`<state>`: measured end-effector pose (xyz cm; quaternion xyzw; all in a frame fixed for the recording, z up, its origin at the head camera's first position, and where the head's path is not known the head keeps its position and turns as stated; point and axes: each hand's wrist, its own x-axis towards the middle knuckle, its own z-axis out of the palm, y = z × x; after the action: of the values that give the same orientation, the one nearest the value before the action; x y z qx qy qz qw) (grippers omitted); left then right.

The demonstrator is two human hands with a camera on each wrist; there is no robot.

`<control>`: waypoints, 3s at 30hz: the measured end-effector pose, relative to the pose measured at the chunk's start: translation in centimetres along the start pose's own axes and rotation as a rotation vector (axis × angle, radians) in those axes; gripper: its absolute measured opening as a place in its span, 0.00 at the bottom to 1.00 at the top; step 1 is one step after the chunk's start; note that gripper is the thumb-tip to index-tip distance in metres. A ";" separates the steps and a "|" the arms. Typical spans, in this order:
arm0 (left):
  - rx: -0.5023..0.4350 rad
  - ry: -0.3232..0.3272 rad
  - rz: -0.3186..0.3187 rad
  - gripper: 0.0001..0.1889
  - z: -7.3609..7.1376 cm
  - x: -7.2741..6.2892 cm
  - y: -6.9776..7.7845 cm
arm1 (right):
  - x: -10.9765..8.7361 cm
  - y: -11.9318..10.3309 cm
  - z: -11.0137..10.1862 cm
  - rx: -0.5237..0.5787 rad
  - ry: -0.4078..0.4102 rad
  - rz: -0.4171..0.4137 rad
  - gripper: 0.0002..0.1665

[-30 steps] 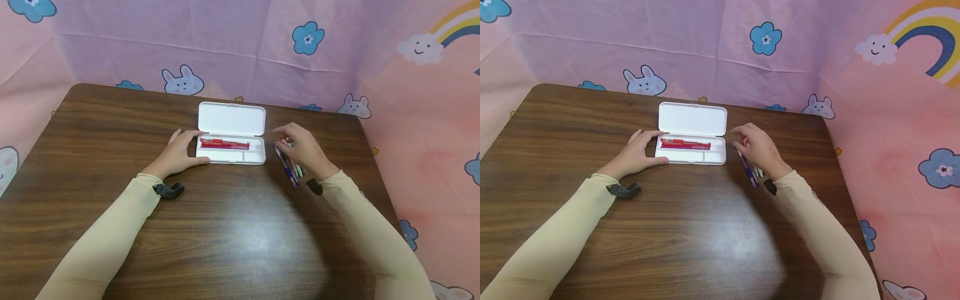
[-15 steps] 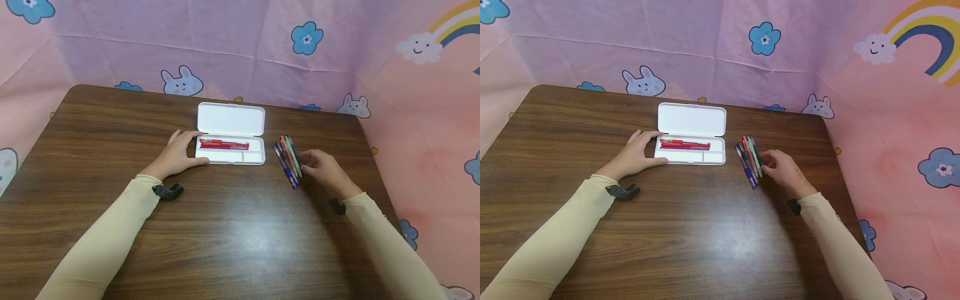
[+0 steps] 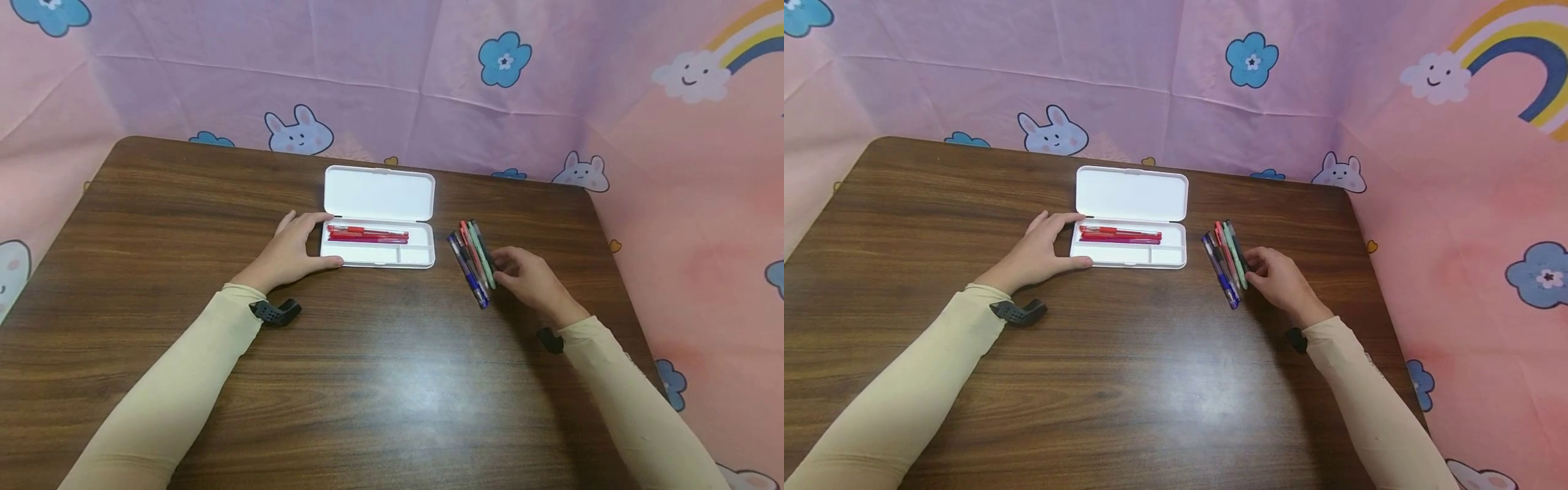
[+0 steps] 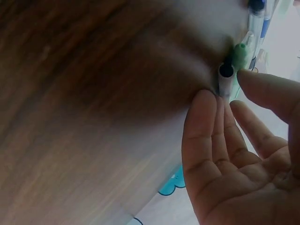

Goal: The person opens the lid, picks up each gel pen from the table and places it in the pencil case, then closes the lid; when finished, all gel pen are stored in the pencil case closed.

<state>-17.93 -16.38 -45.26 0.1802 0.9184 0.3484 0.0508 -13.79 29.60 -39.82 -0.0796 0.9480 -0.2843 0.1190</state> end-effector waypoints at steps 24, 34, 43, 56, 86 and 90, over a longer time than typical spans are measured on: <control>-0.007 -0.011 -0.006 0.53 -0.2 0.0 0.0 | 0.3 1.8 -1.6 -0.145 0.043 0.006 0.15; -0.015 -0.003 -0.009 0.52 -0.1 -0.1 0.0 | 0.7 1.9 -1.9 -0.178 0.021 0.025 0.12; -0.017 -0.008 -0.014 0.53 -0.2 -0.2 0.1 | 1.1 1.7 -2.1 -0.180 0.001 0.077 0.14; -0.008 -0.011 -0.005 0.53 0.0 -0.3 -0.1 | 1.7 1.4 -2.3 -0.189 -0.001 0.106 0.13; 0.012 -0.012 -0.006 0.53 -0.4 -0.1 -0.2 | 3.7 -5.1 -1.4 -0.153 0.216 -0.178 0.09; 0.004 -0.015 -0.005 0.52 -0.4 -0.1 -0.1 | 5.7 -9.2 0.8 -0.199 0.177 -0.260 0.09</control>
<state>-17.96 -16.72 -45.06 0.1808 0.9192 0.3450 0.0580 -18.22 20.35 -36.39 -0.1874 0.9600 -0.2079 -0.0112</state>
